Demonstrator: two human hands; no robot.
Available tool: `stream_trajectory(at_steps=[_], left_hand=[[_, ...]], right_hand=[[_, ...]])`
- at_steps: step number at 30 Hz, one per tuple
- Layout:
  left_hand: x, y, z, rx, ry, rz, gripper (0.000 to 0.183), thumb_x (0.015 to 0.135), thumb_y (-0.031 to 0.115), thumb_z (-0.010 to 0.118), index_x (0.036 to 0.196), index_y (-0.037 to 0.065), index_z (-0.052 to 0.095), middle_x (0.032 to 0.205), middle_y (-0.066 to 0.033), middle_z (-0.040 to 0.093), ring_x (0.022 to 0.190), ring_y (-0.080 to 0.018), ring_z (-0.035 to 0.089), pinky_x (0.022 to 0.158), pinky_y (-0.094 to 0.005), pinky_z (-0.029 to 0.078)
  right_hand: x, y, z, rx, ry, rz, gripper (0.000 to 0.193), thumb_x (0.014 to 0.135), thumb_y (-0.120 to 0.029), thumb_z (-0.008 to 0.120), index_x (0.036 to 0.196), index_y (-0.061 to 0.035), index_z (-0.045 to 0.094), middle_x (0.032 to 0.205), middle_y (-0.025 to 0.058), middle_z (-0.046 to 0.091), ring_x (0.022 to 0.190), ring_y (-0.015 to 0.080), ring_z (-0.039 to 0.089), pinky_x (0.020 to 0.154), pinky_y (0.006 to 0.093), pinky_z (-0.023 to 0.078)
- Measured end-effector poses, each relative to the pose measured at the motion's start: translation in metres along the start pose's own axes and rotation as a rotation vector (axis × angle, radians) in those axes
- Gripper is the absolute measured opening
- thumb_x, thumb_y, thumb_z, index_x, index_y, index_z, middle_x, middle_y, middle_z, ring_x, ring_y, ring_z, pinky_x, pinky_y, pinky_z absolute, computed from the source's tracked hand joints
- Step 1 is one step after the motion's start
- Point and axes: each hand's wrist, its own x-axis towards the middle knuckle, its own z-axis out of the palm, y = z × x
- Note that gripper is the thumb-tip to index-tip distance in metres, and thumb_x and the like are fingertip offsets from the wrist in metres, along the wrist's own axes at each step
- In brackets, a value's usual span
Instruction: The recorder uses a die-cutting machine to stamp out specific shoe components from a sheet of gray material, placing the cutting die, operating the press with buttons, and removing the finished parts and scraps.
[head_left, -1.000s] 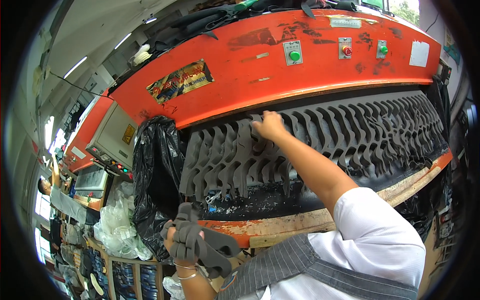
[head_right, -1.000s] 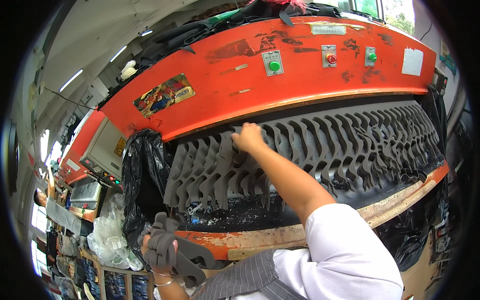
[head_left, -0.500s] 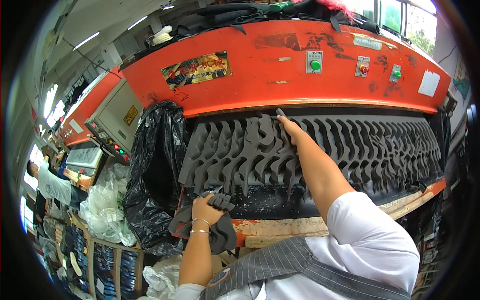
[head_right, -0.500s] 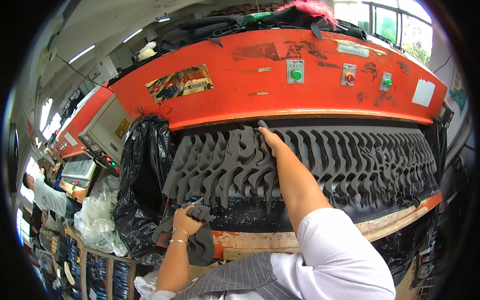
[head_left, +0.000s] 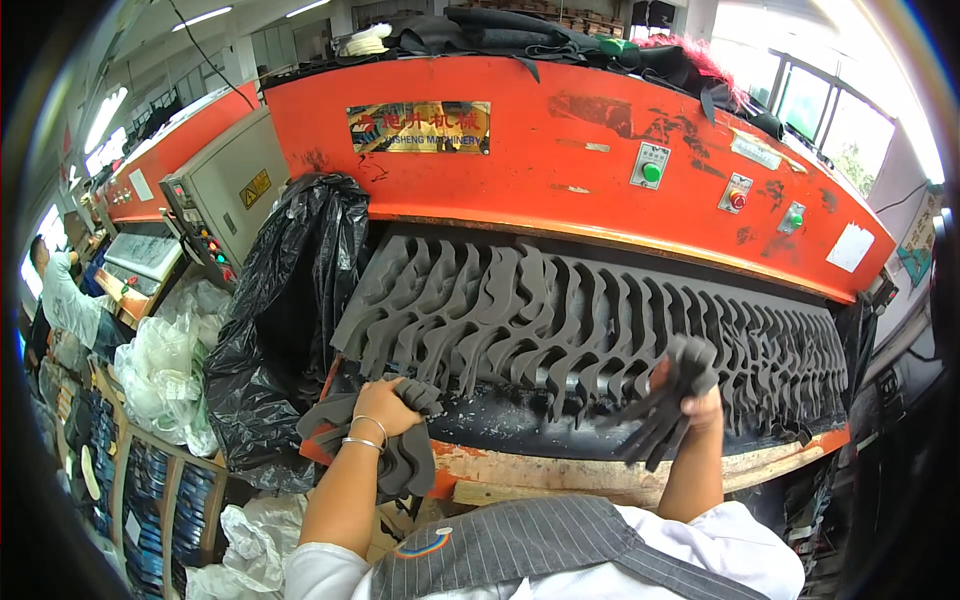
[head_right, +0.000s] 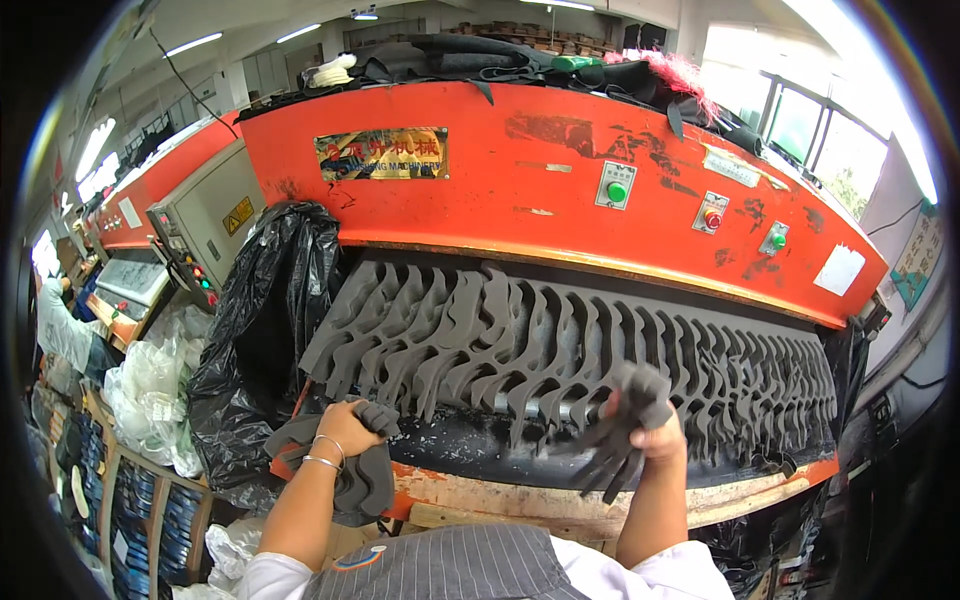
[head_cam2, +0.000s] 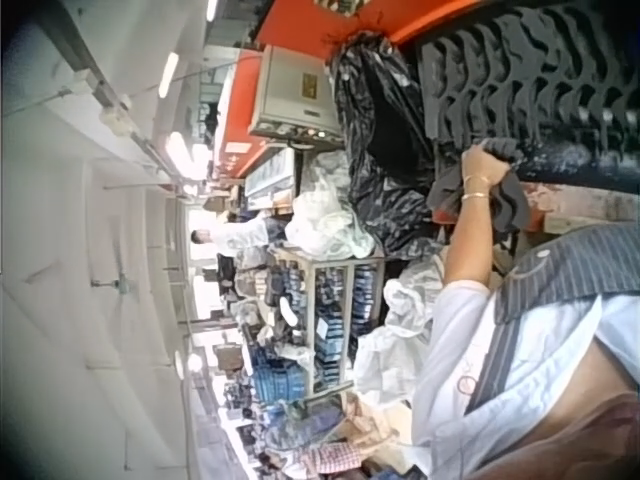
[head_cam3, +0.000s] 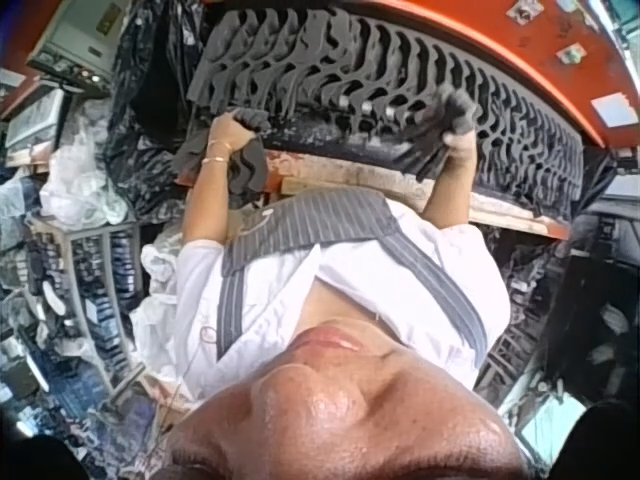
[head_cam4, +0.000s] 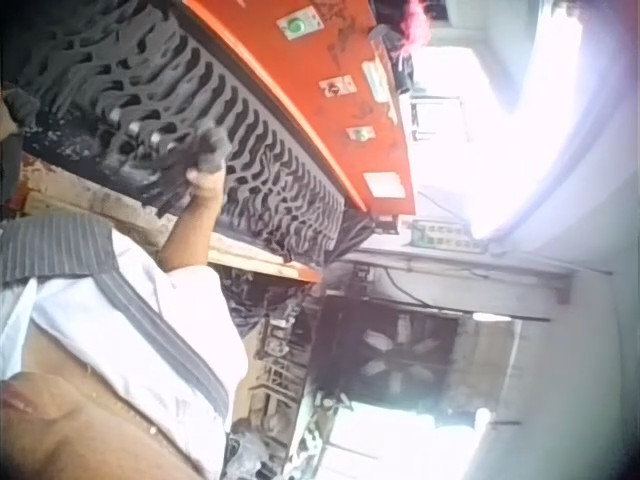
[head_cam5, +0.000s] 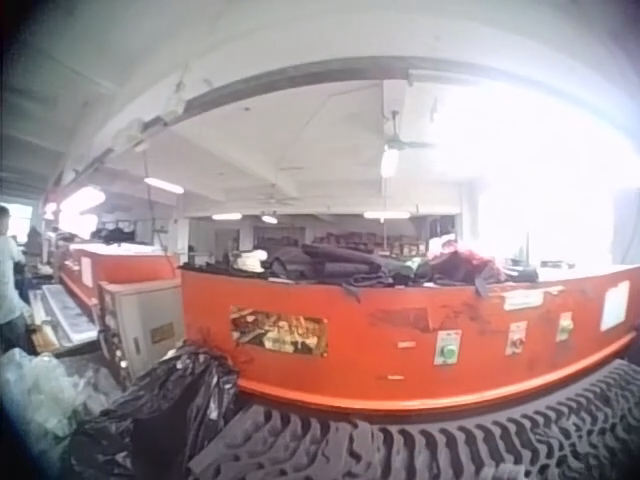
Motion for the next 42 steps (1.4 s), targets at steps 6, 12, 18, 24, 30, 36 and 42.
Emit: stream_trajectory(at_steps=[6,12,18,24,30,36,42], left_hand=[[0.0,0.012,-0.01,0.03,-0.037,-0.037,0.068,0.059,0.041,0.075,0.117,0.008,0.062,0.118,-0.0192,0.061,0.113,-0.0318,0.055,0.101,-0.0366,0.04],[0.016,0.03,-0.008,0.21,-0.214,-0.126,0.075,0.063,0.047,0.073,0.124,0.006,0.058,0.129,-0.0192,0.055,0.12,-0.03,0.052,0.104,-0.0394,0.037],[0.02,0.03,-0.008,0.193,-0.27,-0.171,0.079,0.06,0.051,0.072,0.12,0.001,0.061,0.131,-0.0203,0.052,0.119,-0.032,0.052,0.103,-0.0383,0.038],[0.017,0.038,-0.017,0.176,-0.268,-0.182,0.069,0.063,0.046,0.072,0.118,0.006,0.063,0.131,-0.0161,0.054,0.117,-0.0289,0.054,0.102,-0.0384,0.037],[0.011,0.045,-0.021,0.166,-0.28,-0.175,0.059,0.064,0.04,0.073,0.116,0.011,0.065,0.118,-0.0117,0.064,0.114,-0.0249,0.058,0.1,-0.0404,0.037],[0.018,0.049,-0.019,0.162,-0.303,-0.155,0.056,0.063,0.041,0.073,0.108,0.008,0.069,0.117,-0.0132,0.065,0.112,-0.0254,0.059,0.101,-0.0399,0.037],[0.012,0.03,-0.019,0.126,-0.254,-0.167,0.061,0.062,0.043,0.074,0.109,0.005,0.067,0.117,-0.0158,0.063,0.111,-0.0279,0.059,0.101,-0.0393,0.038]], right_hand=[[0.134,0.014,0.07,-0.218,0.139,0.241,0.046,0.078,-0.027,0.072,0.112,-0.0003,0.055,0.099,0.0075,0.061,0.088,0.0168,0.06,0.077,0.0322,0.049],[0.252,0.143,0.059,-0.812,0.286,0.587,0.065,0.073,-0.041,0.071,0.116,0.0067,0.059,0.113,0.0195,0.063,0.105,0.0288,0.06,0.09,0.036,0.045],[0.289,0.164,0.045,-0.767,0.274,0.849,0.063,0.072,-0.038,0.072,0.119,0.0029,0.061,0.132,0.0204,0.051,0.116,0.0284,0.054,0.096,0.0397,0.045],[0.29,0.166,0.045,-0.649,0.229,0.925,0.108,0.063,-0.039,0.08,0.145,0.0021,0.023,0.146,0.0223,0.03,0.124,0.0344,0.046,0.095,0.0484,0.043],[0.26,0.162,0.061,-0.704,0.416,0.781,0.126,0.06,-0.034,0.083,0.148,-0.0011,-0.002,0.137,0.0249,0.042,0.116,0.0348,0.052,0.09,0.0494,0.046],[0.193,0.128,0.031,-0.342,0.286,0.33,0.078,0.066,-0.02,0.08,0.132,0.0005,0.046,0.115,0.0104,0.058,0.099,0.022,0.057,0.085,0.0351,0.047],[0.056,0.022,0.071,-0.602,-0.006,0.155,0.062,0.052,-0.017,0.078,0.109,-0.0024,0.059,0.107,0.0075,0.057,0.1,0.0237,0.056,0.094,0.0367,0.045]])
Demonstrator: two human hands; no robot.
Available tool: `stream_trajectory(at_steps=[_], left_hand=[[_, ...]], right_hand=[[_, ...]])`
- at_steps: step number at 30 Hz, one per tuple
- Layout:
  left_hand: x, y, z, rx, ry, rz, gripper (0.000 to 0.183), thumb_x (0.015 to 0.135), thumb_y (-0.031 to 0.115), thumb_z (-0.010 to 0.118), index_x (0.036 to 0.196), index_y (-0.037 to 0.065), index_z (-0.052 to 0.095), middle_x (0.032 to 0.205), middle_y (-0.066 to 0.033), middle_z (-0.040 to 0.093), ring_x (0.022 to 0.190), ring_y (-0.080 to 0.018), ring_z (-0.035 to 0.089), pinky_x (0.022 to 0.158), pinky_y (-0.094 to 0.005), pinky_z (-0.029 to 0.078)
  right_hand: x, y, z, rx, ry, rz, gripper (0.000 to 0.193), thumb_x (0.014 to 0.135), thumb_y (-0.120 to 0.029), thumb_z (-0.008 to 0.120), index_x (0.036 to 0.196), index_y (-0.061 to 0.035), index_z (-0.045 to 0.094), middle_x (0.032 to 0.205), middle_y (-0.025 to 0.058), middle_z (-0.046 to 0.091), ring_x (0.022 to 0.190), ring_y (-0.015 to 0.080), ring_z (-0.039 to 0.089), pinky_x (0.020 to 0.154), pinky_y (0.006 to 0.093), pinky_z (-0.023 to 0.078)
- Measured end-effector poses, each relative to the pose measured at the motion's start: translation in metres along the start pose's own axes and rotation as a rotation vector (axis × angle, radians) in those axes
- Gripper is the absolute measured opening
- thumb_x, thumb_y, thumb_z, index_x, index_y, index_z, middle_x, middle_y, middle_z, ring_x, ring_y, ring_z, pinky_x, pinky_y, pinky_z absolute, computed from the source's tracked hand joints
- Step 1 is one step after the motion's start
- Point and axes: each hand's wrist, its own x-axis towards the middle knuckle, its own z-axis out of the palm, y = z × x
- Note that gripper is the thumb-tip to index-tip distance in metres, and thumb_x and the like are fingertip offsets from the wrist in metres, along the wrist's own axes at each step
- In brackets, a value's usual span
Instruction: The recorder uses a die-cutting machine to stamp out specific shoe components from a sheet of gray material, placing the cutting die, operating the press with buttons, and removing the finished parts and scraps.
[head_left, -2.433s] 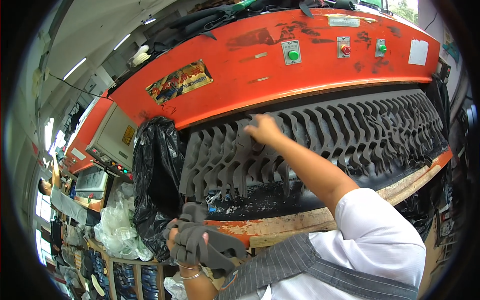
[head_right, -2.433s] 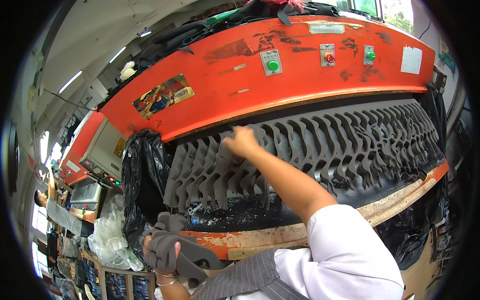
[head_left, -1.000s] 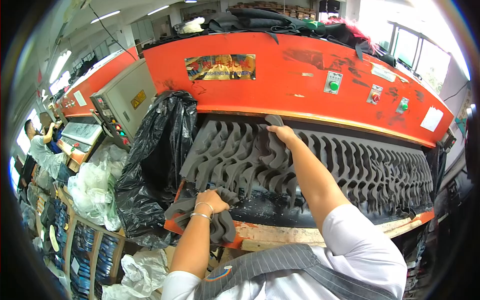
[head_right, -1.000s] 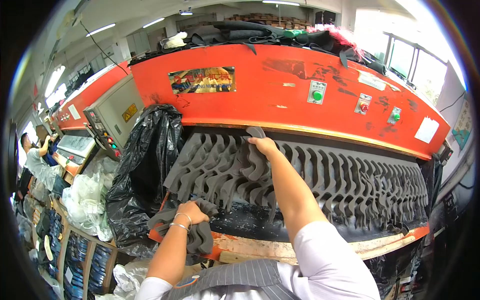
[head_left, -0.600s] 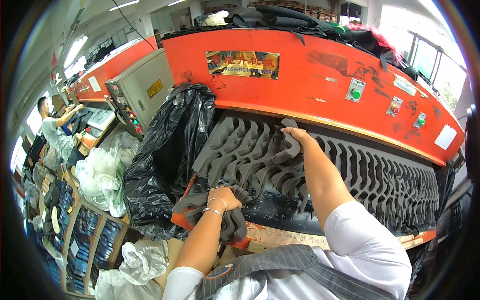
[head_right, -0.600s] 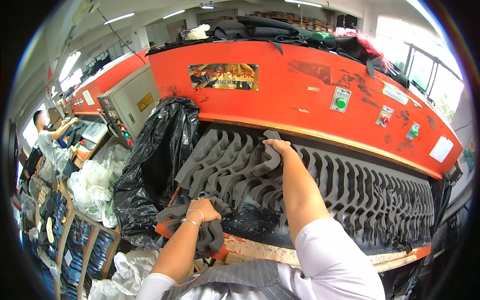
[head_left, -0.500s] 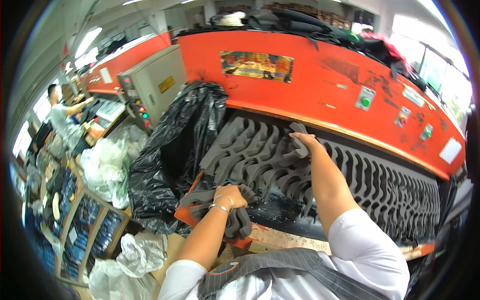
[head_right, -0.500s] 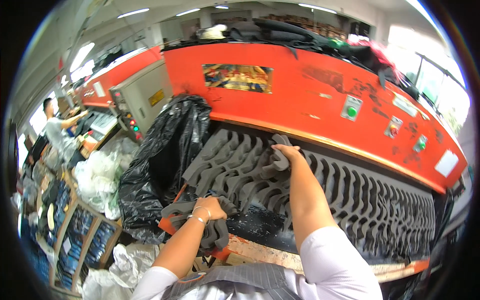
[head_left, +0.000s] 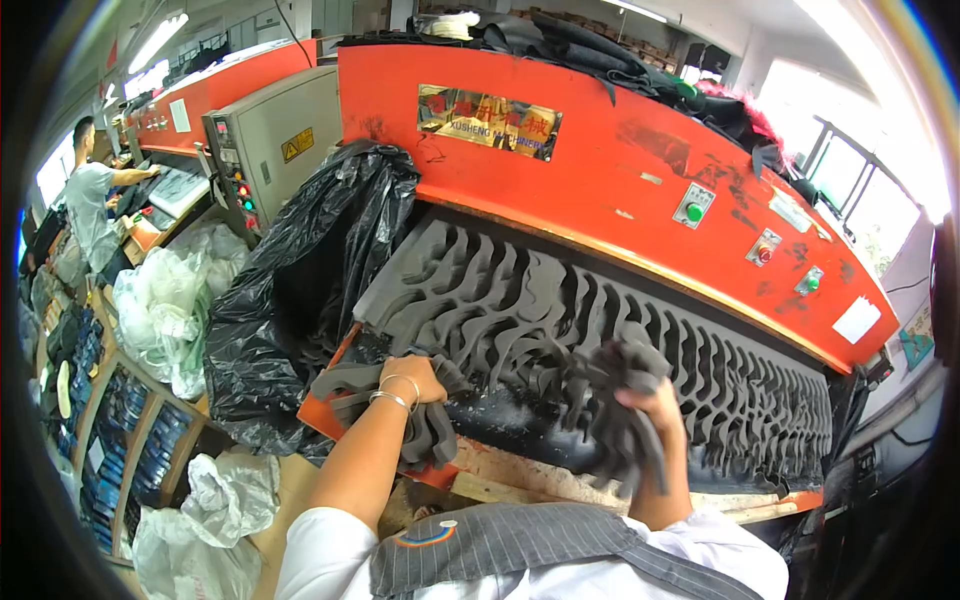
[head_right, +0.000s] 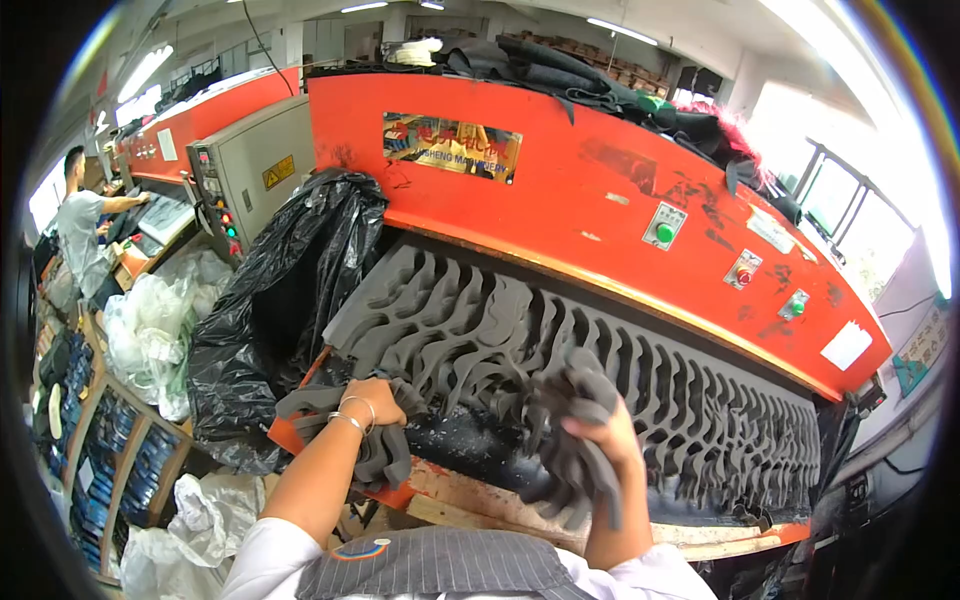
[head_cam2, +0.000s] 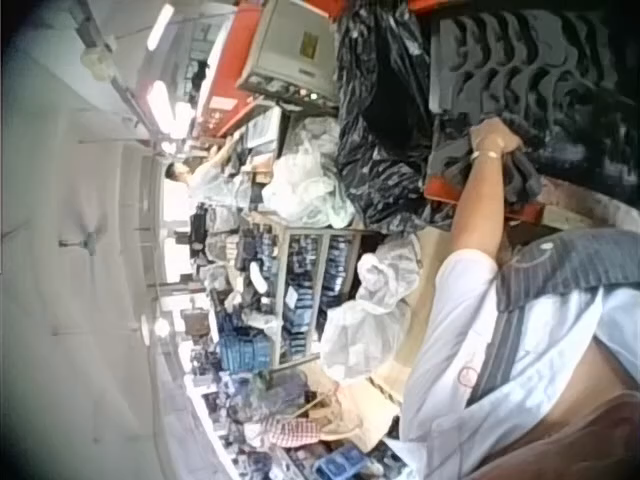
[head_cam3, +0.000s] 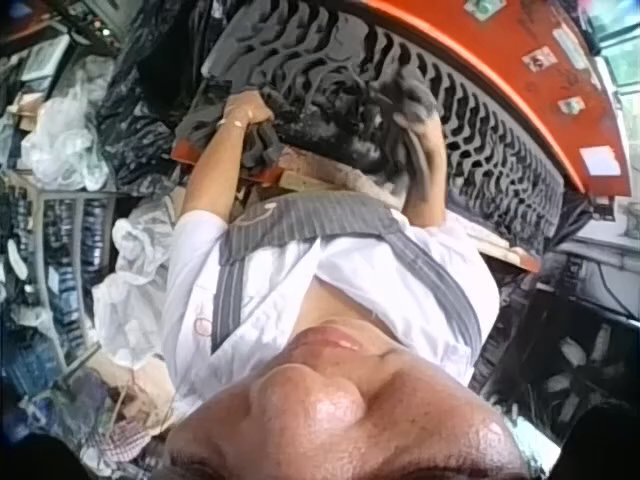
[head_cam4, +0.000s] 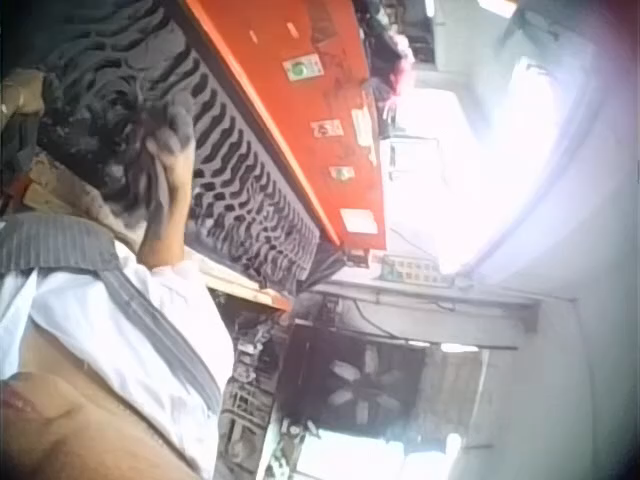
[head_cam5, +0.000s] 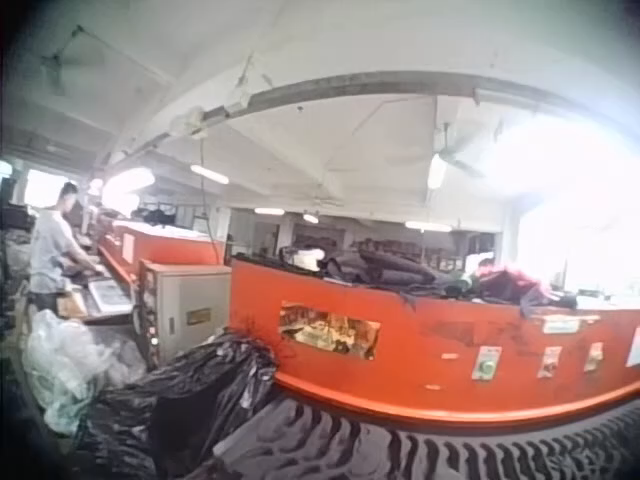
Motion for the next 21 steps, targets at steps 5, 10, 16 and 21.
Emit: stream_trajectory(at_steps=[5,10,16,21], left_hand=[[0.01,0.006,-0.003,0.02,-0.067,0.004,0.061,0.065,0.041,0.073,0.117,0.01,0.065,0.122,-0.0127,0.062,0.114,-0.0252,0.057,0.105,-0.0411,0.035],[-0.013,-0.001,-0.007,-0.01,0.042,0.076,0.048,0.064,0.039,0.066,0.099,0.006,0.071,0.106,-0.018,0.067,0.103,-0.0299,0.064,0.091,-0.0387,0.047],[-0.003,0.012,0.0,-0.055,0.014,0.16,0.05,0.065,0.035,0.068,0.109,0.011,0.069,0.116,-0.0108,0.065,0.111,-0.0229,0.061,0.094,-0.0387,0.041],[-0.004,-0.007,0.007,-0.154,0.036,0.13,0.051,0.063,0.036,0.074,0.105,0.008,0.07,0.112,-0.0132,0.066,0.108,-0.026,0.061,0.098,-0.0406,0.037]], right_hand=[[0.031,-0.084,0.02,0.732,-0.231,-0.3,0.062,0.057,-0.011,0.073,0.113,-0.0063,0.048,0.096,0.0102,0.051,0.091,0.0279,0.054,0.088,0.0547,0.049],[0.132,-0.046,0.055,0.27,0.009,-0.003,0.058,0.08,-0.015,0.061,0.135,-0.0078,0.045,0.12,0.0051,0.051,0.101,0.0122,0.053,0.084,0.0267,0.044],[0.259,0.114,0.053,-0.009,0.183,0.417,0.027,0.072,-0.026,0.072,0.088,-0.0047,0.068,0.074,0.0017,0.064,0.065,0.0153,0.059,0.06,0.027,0.045],[0.285,0.124,0.07,-0.1,-0.044,0.519,0.025,0.073,-0.03,0.068,0.086,-0.0088,0.067,0.075,0.003,0.064,0.066,0.0187,0.061,0.061,0.0307,0.046]])
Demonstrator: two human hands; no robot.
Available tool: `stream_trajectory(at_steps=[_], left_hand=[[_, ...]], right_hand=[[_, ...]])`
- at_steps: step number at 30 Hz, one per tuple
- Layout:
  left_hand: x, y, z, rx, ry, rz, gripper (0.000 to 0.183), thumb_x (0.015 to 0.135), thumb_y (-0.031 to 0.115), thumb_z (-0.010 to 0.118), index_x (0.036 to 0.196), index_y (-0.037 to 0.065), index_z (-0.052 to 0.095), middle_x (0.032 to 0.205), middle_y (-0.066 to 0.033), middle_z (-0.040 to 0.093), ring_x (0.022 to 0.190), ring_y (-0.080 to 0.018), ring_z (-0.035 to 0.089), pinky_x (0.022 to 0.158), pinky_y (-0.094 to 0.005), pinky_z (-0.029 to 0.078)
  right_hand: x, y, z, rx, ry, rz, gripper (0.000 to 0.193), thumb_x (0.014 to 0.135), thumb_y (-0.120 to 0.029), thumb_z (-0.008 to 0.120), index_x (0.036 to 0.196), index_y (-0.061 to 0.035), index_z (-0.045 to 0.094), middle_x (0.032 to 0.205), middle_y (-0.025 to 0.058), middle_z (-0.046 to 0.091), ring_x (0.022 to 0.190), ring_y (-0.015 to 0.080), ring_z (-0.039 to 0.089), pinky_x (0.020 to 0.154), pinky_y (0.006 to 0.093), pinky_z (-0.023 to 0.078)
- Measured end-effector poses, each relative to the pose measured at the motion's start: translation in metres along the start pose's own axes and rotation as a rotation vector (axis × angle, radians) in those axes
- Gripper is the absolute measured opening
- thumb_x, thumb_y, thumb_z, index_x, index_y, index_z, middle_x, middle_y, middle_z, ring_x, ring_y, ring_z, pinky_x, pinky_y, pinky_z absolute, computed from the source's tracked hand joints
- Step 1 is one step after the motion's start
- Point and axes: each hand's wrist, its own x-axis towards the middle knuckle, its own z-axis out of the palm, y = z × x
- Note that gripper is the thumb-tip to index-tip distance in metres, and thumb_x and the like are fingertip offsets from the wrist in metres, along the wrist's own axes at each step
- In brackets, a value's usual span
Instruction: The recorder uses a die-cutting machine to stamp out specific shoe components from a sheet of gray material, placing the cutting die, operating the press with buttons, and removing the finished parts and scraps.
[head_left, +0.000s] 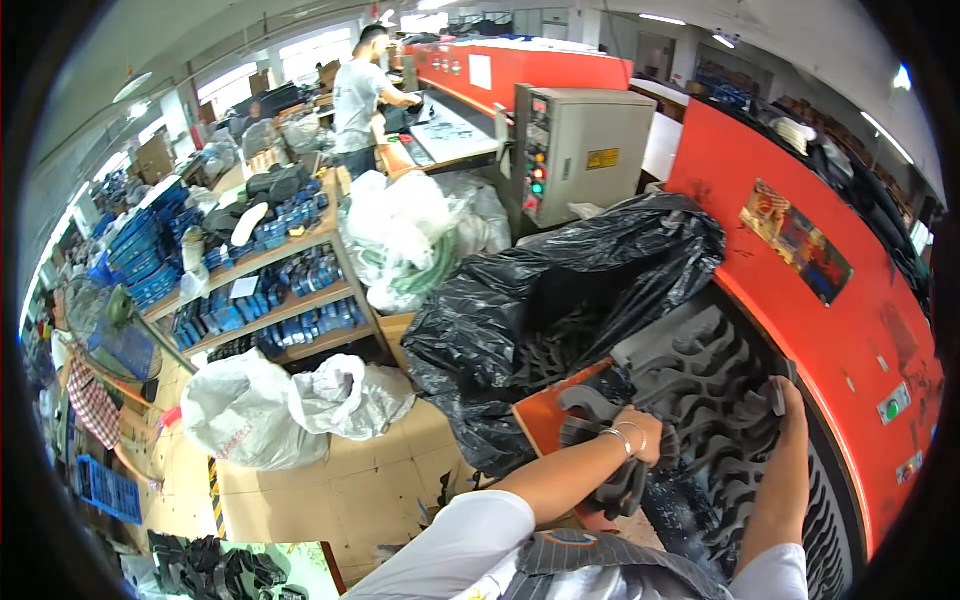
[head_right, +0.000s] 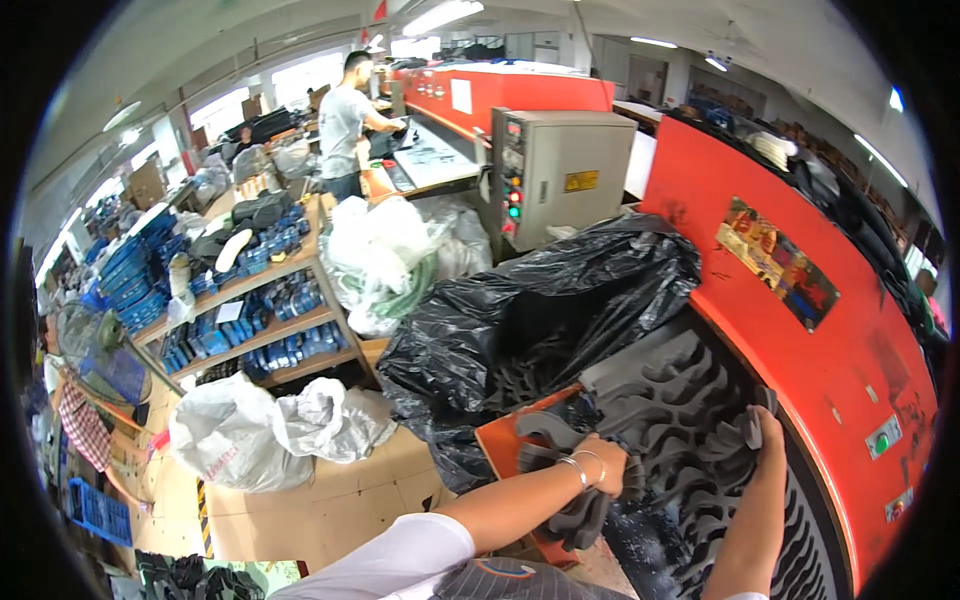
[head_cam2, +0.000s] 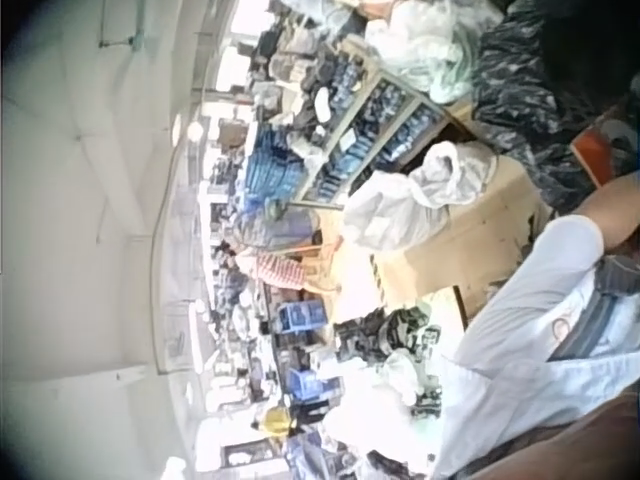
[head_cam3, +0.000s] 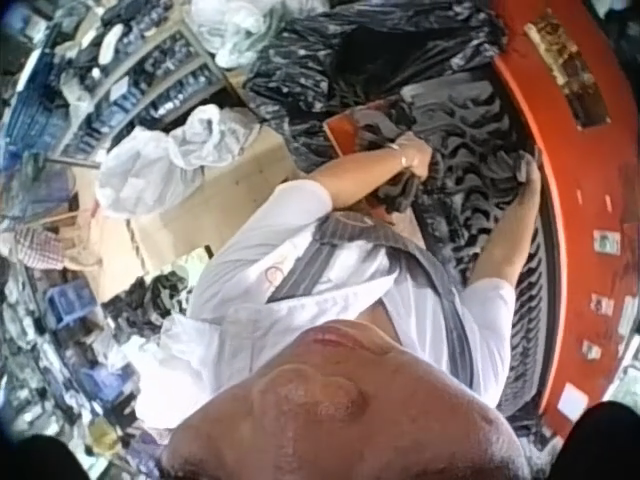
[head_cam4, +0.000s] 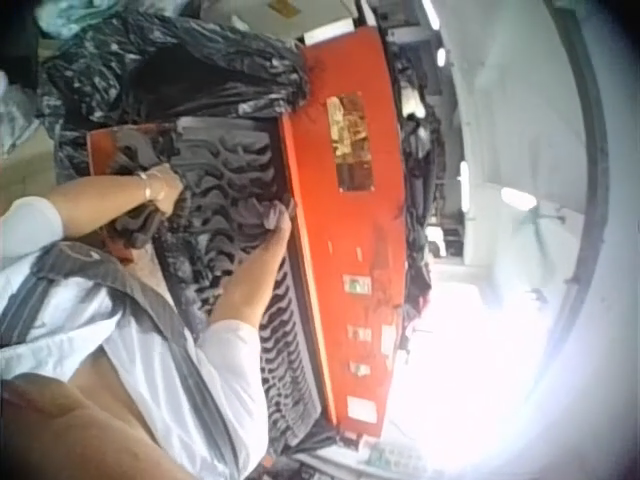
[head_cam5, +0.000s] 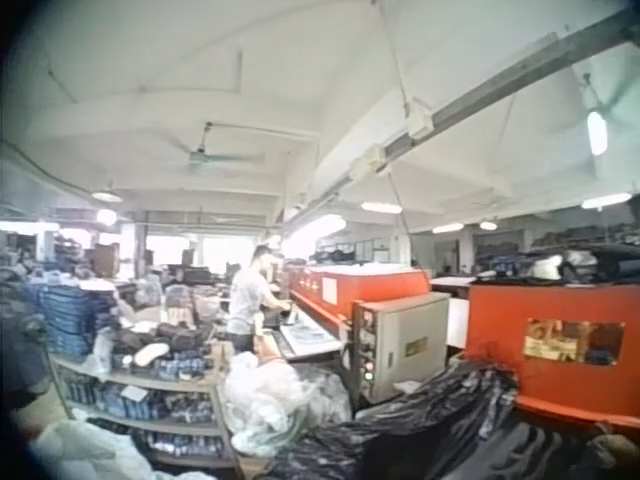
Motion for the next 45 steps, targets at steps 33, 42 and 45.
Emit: stream_trajectory(at_steps=[33,42,45], left_hand=[[0.041,-0.017,0.004,-0.086,-0.034,0.222,0.05,0.073,0.038,0.072,0.109,0.004,0.064,0.115,-0.0153,0.061,0.109,-0.0273,0.056,0.083,-0.0432,0.046],[0.024,-0.001,0.014,-0.026,0.045,0.061,0.052,0.066,0.036,0.072,0.113,0.014,0.067,0.119,-0.0065,0.062,0.117,-0.0233,0.054,0.089,-0.0439,0.042],[0.008,-0.005,0.024,0.045,0.079,0.001,0.05,0.067,0.032,0.067,0.115,0.017,0.067,0.121,-0.004,0.063,0.117,-0.0211,0.056,0.089,-0.0405,0.043]], right_hand=[[0.087,0.046,0.166,0.095,-0.728,-0.531,0.046,0.088,-0.034,0.062,0.122,-0.0031,0.054,0.112,0.0086,0.062,0.099,0.0214,0.061,0.088,0.0349,0.048],[-0.001,0.058,0.06,0.231,-0.637,-0.451,0.045,0.089,-0.032,0.061,0.121,-0.0023,0.053,0.11,0.0095,0.062,0.098,0.0212,0.061,0.086,0.0343,0.049],[-0.05,0.075,0.026,0.302,-0.602,-0.426,0.045,0.089,-0.032,0.061,0.121,-0.002,0.053,0.11,0.0098,0.062,0.097,0.0212,0.061,0.086,0.034,0.049]])
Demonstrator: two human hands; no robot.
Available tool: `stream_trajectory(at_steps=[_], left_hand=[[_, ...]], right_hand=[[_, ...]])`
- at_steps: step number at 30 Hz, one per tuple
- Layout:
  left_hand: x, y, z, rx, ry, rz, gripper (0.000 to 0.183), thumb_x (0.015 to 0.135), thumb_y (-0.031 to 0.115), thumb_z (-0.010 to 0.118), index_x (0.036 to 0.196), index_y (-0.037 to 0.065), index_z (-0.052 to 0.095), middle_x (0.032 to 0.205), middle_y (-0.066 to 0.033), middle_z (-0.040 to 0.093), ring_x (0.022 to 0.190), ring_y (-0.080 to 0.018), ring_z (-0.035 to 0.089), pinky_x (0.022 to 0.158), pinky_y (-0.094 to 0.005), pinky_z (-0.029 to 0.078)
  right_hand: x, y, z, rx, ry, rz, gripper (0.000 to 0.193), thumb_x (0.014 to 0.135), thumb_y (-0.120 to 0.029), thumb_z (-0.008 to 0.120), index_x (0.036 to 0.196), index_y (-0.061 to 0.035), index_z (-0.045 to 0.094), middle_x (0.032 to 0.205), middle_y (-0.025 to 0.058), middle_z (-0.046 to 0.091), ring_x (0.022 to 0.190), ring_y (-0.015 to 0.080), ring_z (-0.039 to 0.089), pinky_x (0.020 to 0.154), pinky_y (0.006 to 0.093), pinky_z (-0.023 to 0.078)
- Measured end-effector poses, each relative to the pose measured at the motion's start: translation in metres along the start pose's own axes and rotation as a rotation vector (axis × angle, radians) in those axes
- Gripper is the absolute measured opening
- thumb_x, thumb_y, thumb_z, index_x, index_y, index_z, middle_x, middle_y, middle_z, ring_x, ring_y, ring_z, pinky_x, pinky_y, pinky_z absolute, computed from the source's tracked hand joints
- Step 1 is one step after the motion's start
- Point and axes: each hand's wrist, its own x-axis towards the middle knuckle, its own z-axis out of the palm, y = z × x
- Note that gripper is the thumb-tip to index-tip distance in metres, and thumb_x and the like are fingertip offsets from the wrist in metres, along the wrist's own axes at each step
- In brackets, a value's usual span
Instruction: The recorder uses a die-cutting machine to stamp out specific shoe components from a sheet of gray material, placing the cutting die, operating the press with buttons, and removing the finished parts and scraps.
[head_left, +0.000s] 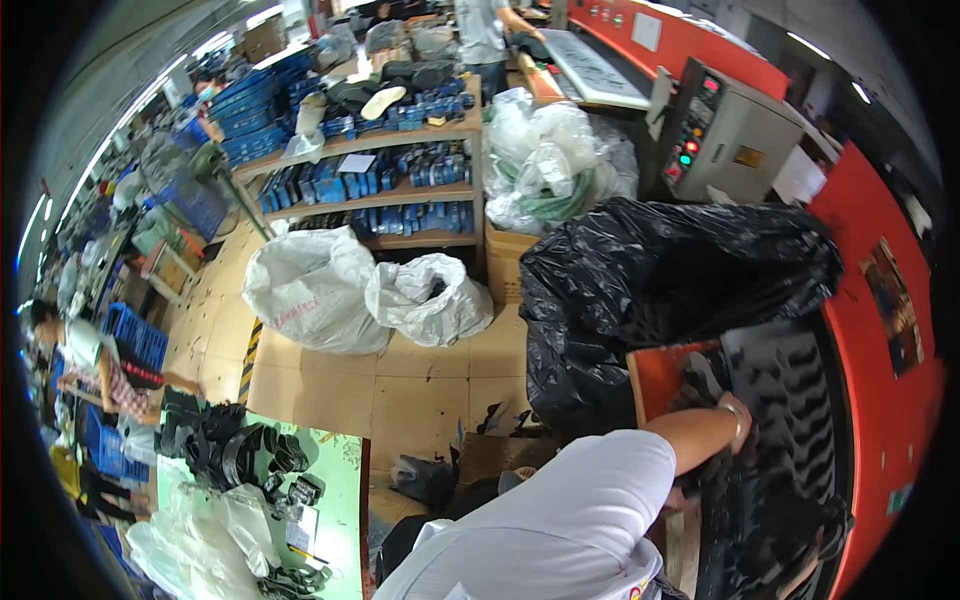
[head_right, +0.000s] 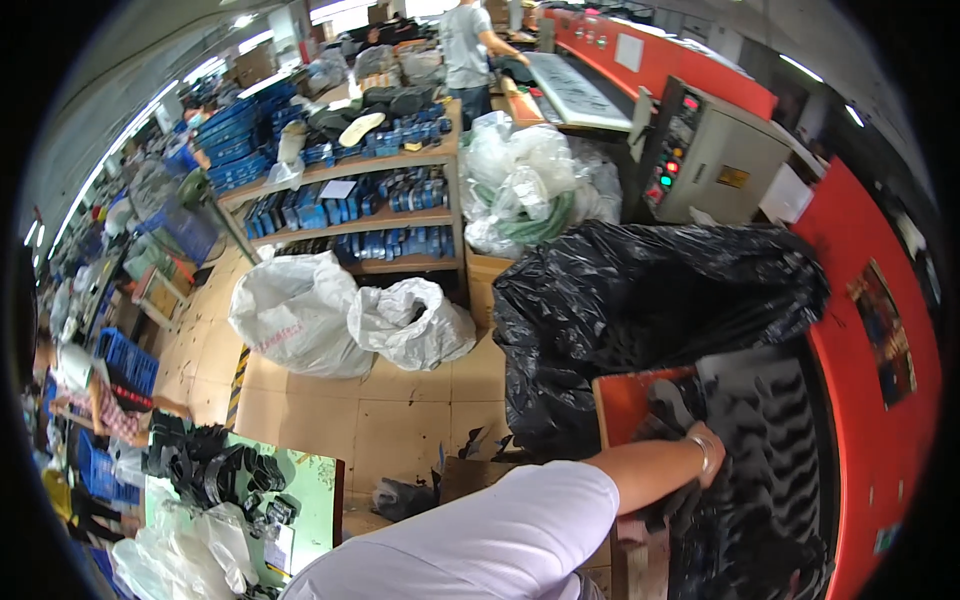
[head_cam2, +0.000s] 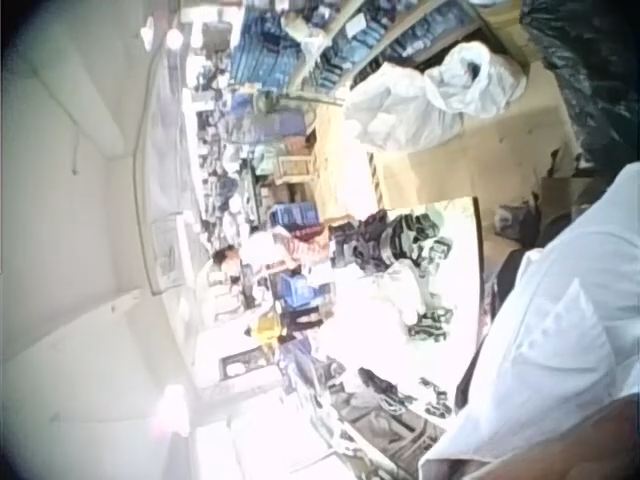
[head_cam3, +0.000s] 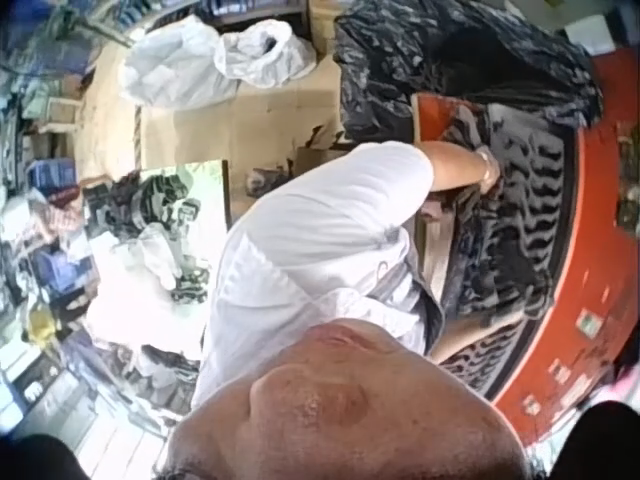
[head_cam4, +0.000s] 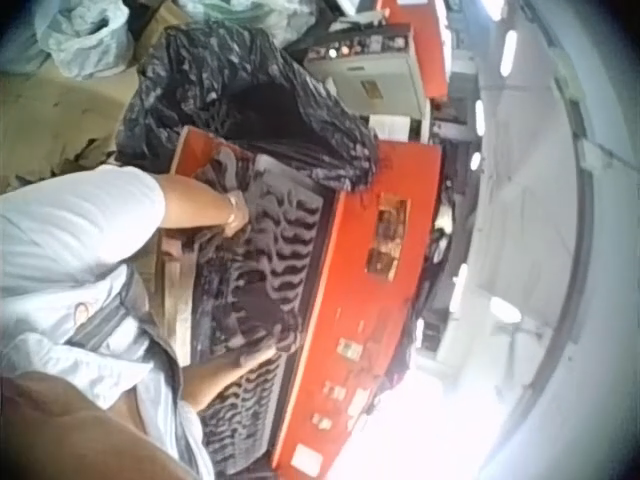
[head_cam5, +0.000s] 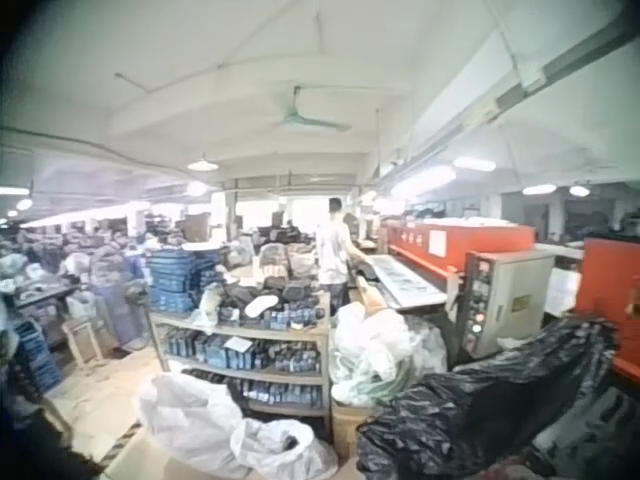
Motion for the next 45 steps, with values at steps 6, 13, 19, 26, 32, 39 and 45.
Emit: stream_trajectory(at_steps=[6,13,19,26,32,39,45], left_hand=[[-0.044,0.037,-0.024,0.088,0.155,-0.047,0.038,0.072,0.028,0.057,0.105,0.014,0.071,0.112,-0.0113,0.067,0.108,-0.0266,0.062,0.086,-0.0444,0.048],[-0.096,0.024,-0.001,0.095,0.826,0.118,0.038,0.06,0.029,0.073,0.095,0.013,0.071,0.092,-0.0167,0.068,0.091,-0.0363,0.063,0.085,-0.0423,0.049],[-0.136,0.168,0.001,0.055,0.73,0.549,0.03,0.059,0.022,0.075,0.084,0.009,0.065,0.096,-0.0156,0.065,0.095,-0.034,0.059,0.084,-0.0417,0.046],[-0.098,0.373,-0.003,-0.515,0.569,0.94,0.041,0.074,0.013,0.075,0.107,-0.002,0.057,0.104,-0.0094,0.056,0.098,-0.0222,0.052,0.091,-0.0333,0.039],[-0.047,0.556,0.043,-0.976,-0.076,1.137,0.032,0.08,0.009,0.063,0.111,0.002,0.057,0.105,-0.0067,0.057,0.097,-0.0185,0.054,0.09,-0.0331,0.042],[-0.017,0.794,0.158,-1.56,-1.215,1.398,0.047,0.087,0.021,0.052,0.123,-0.008,0.049,0.121,-0.0184,0.057,0.107,-0.0265,0.059,0.097,-0.04,0.045],[-0.032,0.955,0.258,-1.625,-1.206,0.747,0.032,0.089,0.022,0.057,0.113,0.001,0.059,0.103,-0.0119,0.065,0.092,-0.0217,0.064,0.085,-0.0343,0.052]], right_hand=[[-0.272,-0.056,-0.088,0.067,0.426,-0.085,0.044,0.09,-0.031,0.06,0.121,-0.0014,0.053,0.109,0.0104,0.062,0.096,0.0211,0.061,0.085,0.0336,0.049],[-0.733,-0.063,-0.001,0.215,1.223,-0.317,0.043,0.09,-0.03,0.059,0.121,-0.0008,0.053,0.107,0.0111,0.063,0.095,0.021,0.062,0.083,0.0331,0.05],[-0.932,-0.064,0.186,0.274,1.835,-0.536,0.042,0.09,-0.029,0.058,0.121,-0.0002,0.052,0.107,0.0118,0.063,0.094,0.0209,0.062,0.082,0.0326,0.05],[-0.939,-0.11,0.237,0.22,2.223,-0.785,0.034,0.091,-0.026,0.059,0.113,0.0002,0.055,0.09,0.0079,0.065,0.076,0.0185,0.063,0.069,0.0313,0.052],[-0.961,-0.14,0.171,0.067,2.398,-0.89,0.043,0.088,-0.027,0.065,0.12,0.0001,0.056,0.116,0.0087,0.06,0.104,0.0207,0.059,0.091,0.0329,0.046],[-1.024,-0.178,0.105,-0.242,2.567,-0.826,0.058,0.083,-0.029,0.072,0.127,0.0017,0.049,0.116,0.0089,0.059,0.105,0.0204,0.058,0.093,0.0336,0.046],[-1.075,-0.188,-0.045,-0.037,2.246,-0.954,0.045,0.089,-0.034,0.061,0.119,-0.0006,0.055,0.112,0.0098,0.062,0.103,0.0212,0.06,0.093,0.0342,0.046]])
